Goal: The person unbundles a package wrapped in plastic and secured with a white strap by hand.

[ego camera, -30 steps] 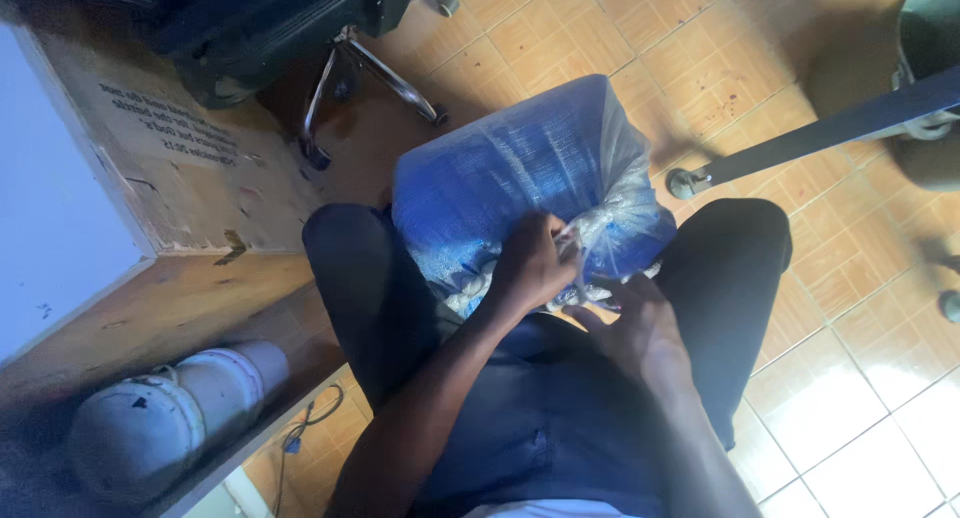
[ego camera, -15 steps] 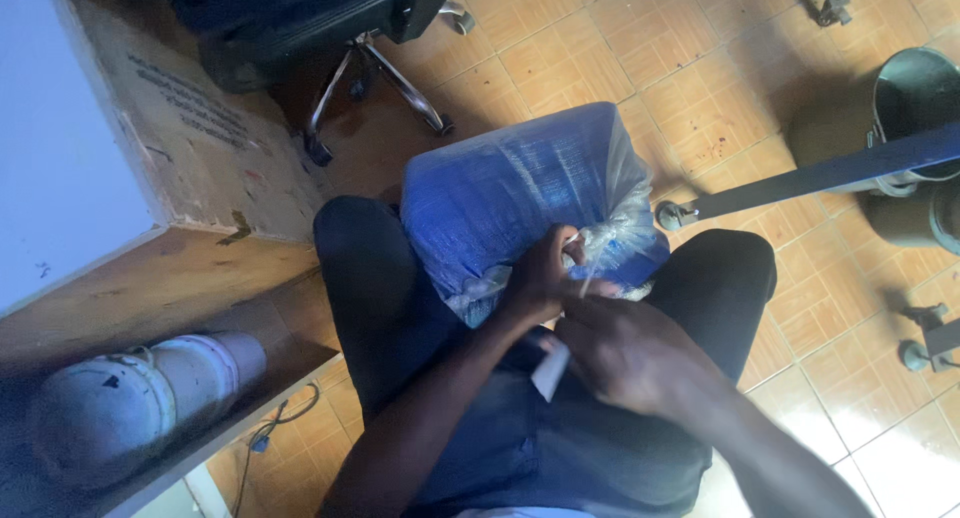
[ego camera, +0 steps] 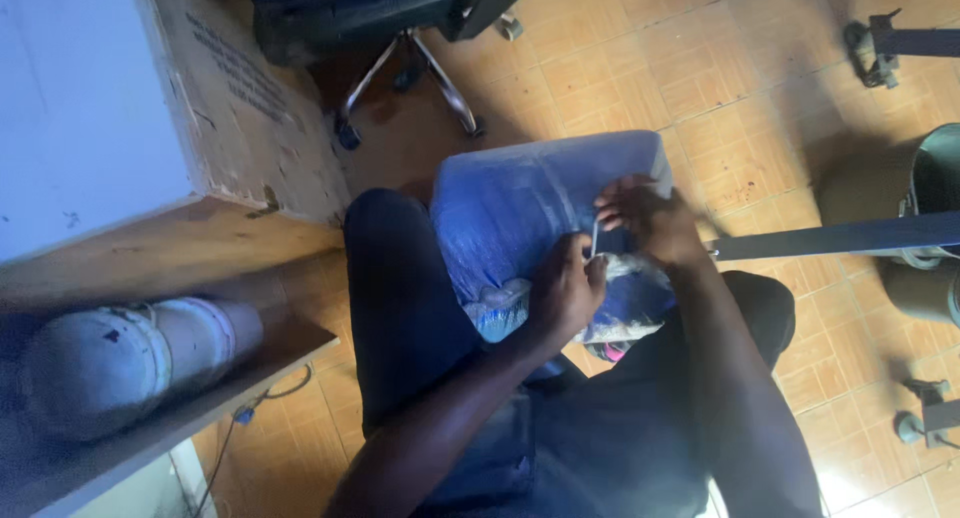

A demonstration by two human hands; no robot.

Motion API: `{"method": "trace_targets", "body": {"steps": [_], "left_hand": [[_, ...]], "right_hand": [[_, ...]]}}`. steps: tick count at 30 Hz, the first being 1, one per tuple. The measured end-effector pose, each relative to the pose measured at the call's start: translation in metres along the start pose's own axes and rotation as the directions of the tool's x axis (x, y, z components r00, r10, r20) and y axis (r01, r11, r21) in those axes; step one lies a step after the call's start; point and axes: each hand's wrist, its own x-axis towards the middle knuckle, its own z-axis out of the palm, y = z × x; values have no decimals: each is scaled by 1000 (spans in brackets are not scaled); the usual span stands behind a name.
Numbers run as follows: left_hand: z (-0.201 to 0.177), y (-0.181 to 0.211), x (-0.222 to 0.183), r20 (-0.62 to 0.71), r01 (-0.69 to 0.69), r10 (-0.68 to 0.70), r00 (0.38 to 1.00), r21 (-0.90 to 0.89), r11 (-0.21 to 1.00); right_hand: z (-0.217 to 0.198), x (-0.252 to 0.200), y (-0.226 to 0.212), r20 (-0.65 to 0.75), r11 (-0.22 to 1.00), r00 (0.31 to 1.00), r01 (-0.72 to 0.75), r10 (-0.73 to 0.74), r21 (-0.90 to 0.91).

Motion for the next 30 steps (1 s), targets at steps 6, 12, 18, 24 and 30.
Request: {"method": "trace_targets", "body": {"steps": [6,12,18,24,30], "left_hand": [[-1,-7,5,14,-331,331,943,72,941],[-42,-5,18,530,264,-127,839,-191,945],[-53,-2,40,851,749,-195,487,-292,594],[-71,11,52,831,739,-274,484,-220,637],[-11,-37,28,779,624,-187,599,-308,718]], "right_hand": [[19,-16,-5,-161,997,985,-73,66,-38],[184,-6,41,-461,-75,678,-603,-573,-795],[230,-34,70,77,-510,926,-134,-371,-850],[212,-42,84,253,-746,875,-164,-412,-646],[229,-30,94,191,-561,773,-243,-604,-792]]}}
